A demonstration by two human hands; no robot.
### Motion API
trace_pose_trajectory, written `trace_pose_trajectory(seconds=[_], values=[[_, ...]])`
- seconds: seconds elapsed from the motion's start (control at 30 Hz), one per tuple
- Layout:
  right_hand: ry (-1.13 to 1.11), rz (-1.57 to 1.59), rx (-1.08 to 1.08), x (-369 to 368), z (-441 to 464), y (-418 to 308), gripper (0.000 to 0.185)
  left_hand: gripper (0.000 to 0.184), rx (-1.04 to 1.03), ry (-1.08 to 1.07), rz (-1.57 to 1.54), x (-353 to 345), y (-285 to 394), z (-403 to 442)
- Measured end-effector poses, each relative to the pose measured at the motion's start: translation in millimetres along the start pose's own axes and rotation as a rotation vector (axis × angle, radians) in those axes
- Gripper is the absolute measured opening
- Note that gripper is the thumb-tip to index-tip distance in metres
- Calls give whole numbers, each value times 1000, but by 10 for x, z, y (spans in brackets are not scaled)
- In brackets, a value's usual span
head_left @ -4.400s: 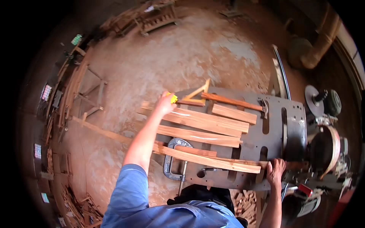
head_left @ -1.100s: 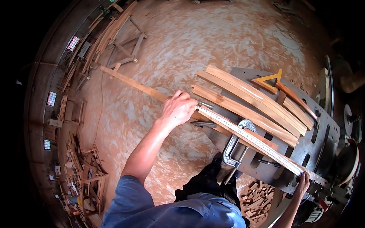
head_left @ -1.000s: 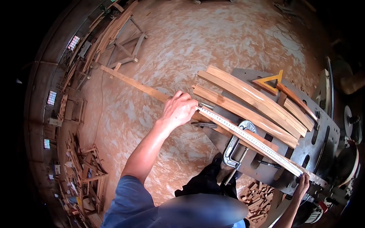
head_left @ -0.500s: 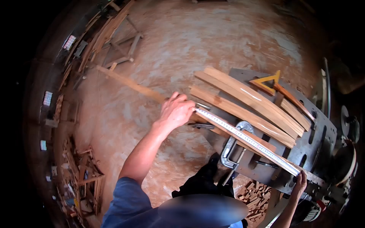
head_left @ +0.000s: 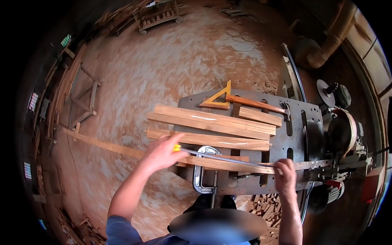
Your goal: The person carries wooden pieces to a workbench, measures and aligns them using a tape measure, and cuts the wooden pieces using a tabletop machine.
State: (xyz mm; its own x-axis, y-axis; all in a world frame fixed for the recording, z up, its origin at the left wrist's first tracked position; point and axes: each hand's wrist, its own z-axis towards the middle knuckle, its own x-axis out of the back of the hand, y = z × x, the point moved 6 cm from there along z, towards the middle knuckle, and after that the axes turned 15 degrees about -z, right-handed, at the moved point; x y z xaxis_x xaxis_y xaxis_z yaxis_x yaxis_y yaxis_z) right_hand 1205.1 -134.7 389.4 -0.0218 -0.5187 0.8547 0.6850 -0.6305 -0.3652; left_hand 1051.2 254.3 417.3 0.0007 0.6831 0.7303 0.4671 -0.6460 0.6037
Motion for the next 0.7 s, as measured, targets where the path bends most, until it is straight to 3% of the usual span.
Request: trace_pose_trajectory(seconds=[0.07, 0.17, 0.2, 0.23, 0.33, 0.4, 0.57, 0.7], values=[[-11, 75, 96, -267, 253, -480, 16, 77, -94, -48, 4, -281, 259, 295], [-81, 137, 201, -605, 567, -1054, 34, 77, -244, -168, -100, -529, 563, 642], [-95, 171, 198, -669, 623, -1141, 42, 74, -205, -137, -35, -499, 531, 781], [-205, 185, 162, -700, 604, -1139, 53, 70, -169, -110, 29, -446, 522, 951], [-206, 41, 124, -635, 400, -824, 50, 48, -131, 43, 126, -169, 277, 1538], [-295, -27, 44, -654, 187, -561, 55, 37, -214, 145, 140, -13, -9, 1936], [-356, -163, 52, -697, -100, -450, 62, 33, -277, 217, 159, -153, -459, 2524], [-393, -140, 7, -771, -144, -431, 65, 34, -247, 15, 178, -289, -326, 2650]])
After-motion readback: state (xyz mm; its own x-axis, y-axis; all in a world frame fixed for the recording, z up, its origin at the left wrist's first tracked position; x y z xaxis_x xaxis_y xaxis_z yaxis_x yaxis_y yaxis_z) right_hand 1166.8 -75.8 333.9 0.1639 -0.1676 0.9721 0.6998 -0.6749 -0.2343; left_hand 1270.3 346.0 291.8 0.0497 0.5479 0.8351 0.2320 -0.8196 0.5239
